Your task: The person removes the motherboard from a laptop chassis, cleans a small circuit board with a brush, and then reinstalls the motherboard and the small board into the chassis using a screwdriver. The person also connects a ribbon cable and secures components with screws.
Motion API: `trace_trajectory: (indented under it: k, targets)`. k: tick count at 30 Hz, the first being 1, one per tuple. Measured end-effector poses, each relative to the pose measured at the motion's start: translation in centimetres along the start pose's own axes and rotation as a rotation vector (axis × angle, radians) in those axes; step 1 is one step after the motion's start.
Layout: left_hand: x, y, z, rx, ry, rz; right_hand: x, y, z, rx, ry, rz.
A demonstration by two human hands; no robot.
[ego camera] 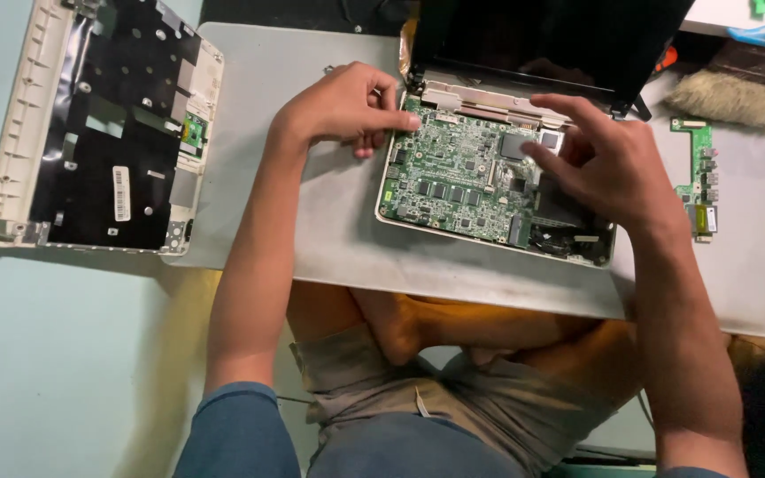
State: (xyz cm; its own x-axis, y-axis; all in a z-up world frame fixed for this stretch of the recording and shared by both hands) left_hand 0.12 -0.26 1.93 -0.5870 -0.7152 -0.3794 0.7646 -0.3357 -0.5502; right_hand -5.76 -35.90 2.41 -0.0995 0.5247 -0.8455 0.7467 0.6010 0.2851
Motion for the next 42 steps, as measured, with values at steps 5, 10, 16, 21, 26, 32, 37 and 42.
trace_trajectory:
  k: [5, 10, 16, 21, 26, 32, 37, 42]
  targets:
    - [1.4, 1.0, 1.1, 0.641, 0.233, 0.479, -1.3, -1.7, 3.5, -0.097, -0.16, 0.312]
    - [7.5, 0.6, 4.0, 1.075, 0.444, 0.387, -2.1, -1.7, 4.1, -0.041, -0.122, 0.451]
    - [11.2, 1.0, 4.0, 0.842, 0.855, 0.116, -1.8, -1.3, 4.8, -0.07, -0.072, 0.401]
    - [11.2, 1.1, 3.6, 0.873, 0.827, 0.12, -1.6, -1.5, 5.9, -0.109, -0.186, 0.42]
    - [10.7, 1.2, 3.4, 0.904, 0.764, 0.104, -1.5, -1.8, 6.2, -0.112, -0.103, 0.405]
    - [10.0, 1.2, 3.5, 0.918, 0.643, 0.094, -2.1, -1.5, 4.5, -0.167, -0.05, 0.301]
    - [9.1, 1.1, 3.4, 0.886, 0.513, 0.034, -2.1, -1.0, 3.2, -0.212, -0.125, 0.267]
    - [9.2, 1.4, 3.6, 0.877, 0.51, 0.018, -2.1, -0.1, 1.6, -0.117, 0.378, -0.195]
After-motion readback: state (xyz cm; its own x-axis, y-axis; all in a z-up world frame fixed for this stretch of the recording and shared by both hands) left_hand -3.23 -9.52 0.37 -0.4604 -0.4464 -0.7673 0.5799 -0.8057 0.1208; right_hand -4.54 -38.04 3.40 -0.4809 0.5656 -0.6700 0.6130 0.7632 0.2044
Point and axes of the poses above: each hand's wrist, its own y-axis towards the middle knuckle, its own x-axis out of the palm, z = x × y, the point moved 3 cm from there along y, towards the middle knuckle, and after that the axes turned 10 degrees about -x, right-handed, at the moved point
